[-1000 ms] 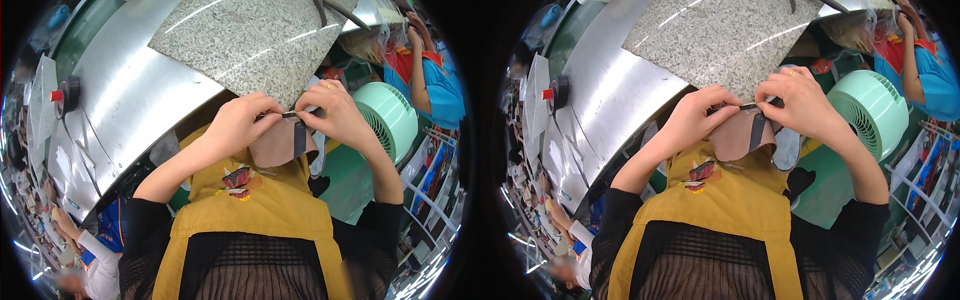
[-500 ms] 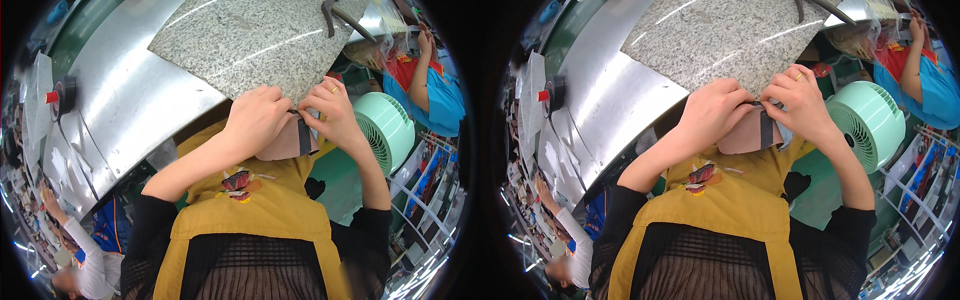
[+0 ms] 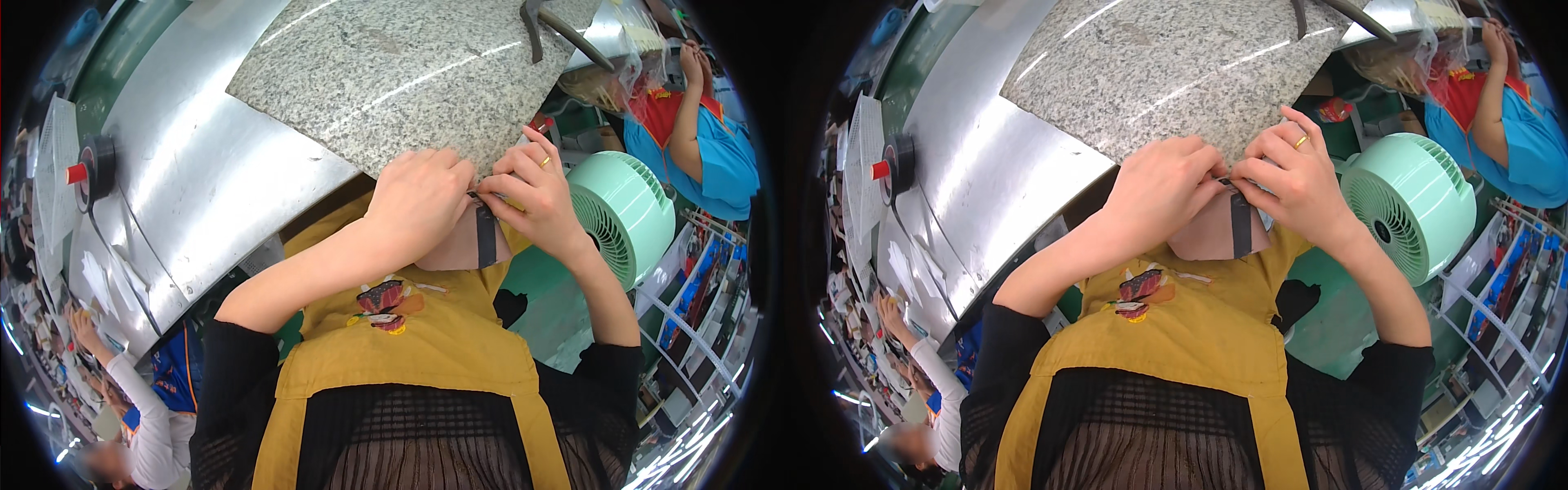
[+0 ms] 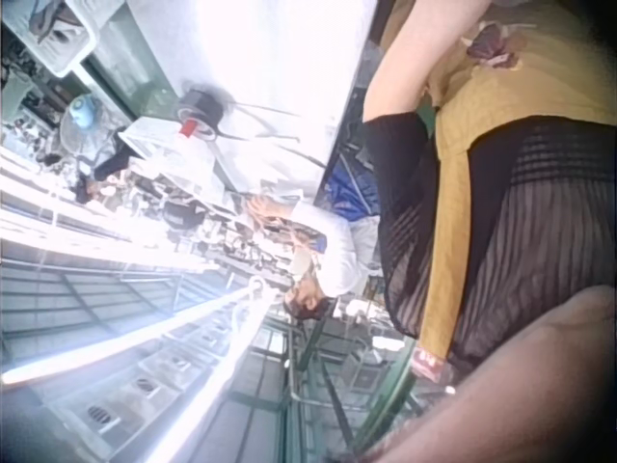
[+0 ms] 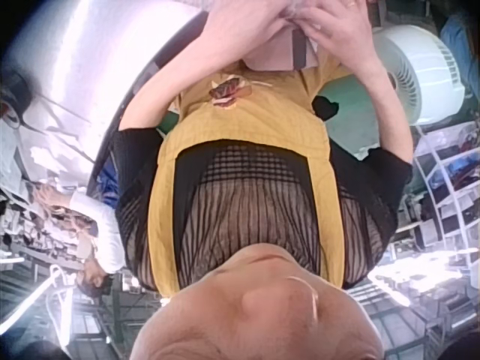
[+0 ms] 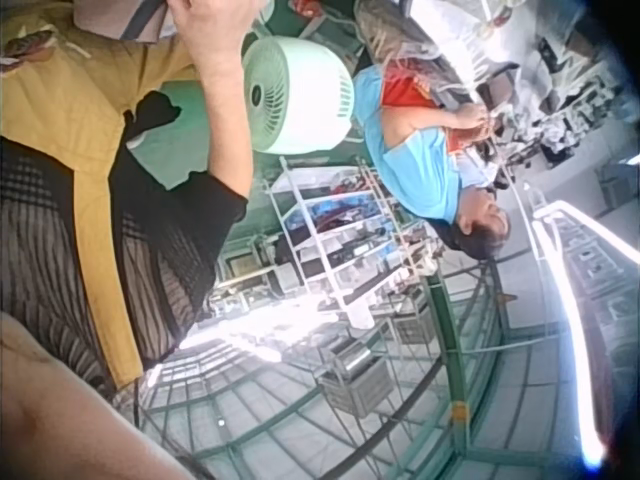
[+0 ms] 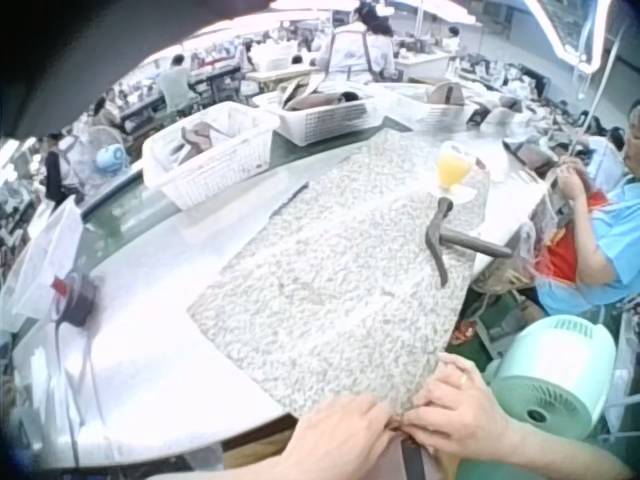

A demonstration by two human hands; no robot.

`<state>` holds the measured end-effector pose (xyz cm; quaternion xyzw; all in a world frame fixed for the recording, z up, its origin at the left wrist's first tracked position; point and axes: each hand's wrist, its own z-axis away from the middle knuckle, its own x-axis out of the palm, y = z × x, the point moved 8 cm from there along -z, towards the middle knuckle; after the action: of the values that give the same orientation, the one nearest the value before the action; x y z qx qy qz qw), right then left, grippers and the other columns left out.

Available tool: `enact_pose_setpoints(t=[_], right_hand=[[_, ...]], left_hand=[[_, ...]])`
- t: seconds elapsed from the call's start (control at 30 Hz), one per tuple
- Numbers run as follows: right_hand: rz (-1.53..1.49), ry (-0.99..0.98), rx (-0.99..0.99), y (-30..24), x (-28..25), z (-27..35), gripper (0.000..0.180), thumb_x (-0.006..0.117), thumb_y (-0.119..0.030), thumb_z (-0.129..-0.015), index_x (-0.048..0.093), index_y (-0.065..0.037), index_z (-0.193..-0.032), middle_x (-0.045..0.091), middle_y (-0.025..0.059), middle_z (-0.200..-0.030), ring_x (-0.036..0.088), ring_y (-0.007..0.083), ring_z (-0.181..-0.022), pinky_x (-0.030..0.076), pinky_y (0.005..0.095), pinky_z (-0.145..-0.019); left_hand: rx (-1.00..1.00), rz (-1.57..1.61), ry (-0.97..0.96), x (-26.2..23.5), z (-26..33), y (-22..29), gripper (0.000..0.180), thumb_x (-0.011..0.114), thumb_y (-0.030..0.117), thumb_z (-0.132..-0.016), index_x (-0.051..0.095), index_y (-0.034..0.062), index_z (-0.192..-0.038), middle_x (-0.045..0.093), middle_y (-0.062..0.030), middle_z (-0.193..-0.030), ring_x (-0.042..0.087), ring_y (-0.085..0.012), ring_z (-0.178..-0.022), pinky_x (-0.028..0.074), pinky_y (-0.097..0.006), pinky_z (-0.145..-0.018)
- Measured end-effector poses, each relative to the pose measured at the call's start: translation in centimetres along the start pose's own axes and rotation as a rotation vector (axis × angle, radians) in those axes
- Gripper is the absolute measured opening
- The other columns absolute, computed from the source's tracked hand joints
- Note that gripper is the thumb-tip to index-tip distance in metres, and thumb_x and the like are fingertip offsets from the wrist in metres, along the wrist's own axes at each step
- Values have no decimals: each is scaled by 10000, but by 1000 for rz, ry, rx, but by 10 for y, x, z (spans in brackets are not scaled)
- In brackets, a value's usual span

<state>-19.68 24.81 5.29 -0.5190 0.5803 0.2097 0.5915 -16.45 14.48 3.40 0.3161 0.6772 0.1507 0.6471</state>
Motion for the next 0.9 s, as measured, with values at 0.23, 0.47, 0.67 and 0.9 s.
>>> enact_pose_setpoints(t=[0.23, 0.47, 0.67, 0.9], right_hand=[[-270, 172, 246, 67, -64, -31, 251, 663, -194, -827, 642, -60, -1039, 608, 76, -980, 561, 225, -906, 415, 297, -880], [339, -36, 415, 194, -62, -74, 299, 551, -203, -846, 539, 28, -1035, 566, 235, -995, 546, 369, -966, 437, 407, -835], [231, 13, 502, 193, -50, -92, 257, 546, -215, -864, 514, 12, -980, 548, 228, -1006, 532, 354, -956, 426, 413, -838], [-638, 9, 796, 60, -51, -1, 228, 479, -222, -925, 553, -16, -987, 517, 12, -753, 464, 78, -603, 392, 230, -527]], left_hand=[[0, 47, 115, -4, 6, 0, 46, 648, 118, -752, 616, 88, -765, 565, -39, -759, 580, -251, -748, 459, -360, -660], [63, 58, 165, -4, 8, 3, 51, 653, 93, -736, 629, 96, -781, 542, -27, -747, 563, -221, -723, 443, -347, -648], [243, 35, 213, -1, 13, 6, 127, 657, 71, -699, 642, 93, -823, 515, -19, -753, 542, -197, -689, 444, -315, -587], [427, -47, 187, -2, 17, 11, 199, 639, 59, -655, 636, 83, -852, 497, -23, -750, 528, -174, -660, 458, -297, -542]])
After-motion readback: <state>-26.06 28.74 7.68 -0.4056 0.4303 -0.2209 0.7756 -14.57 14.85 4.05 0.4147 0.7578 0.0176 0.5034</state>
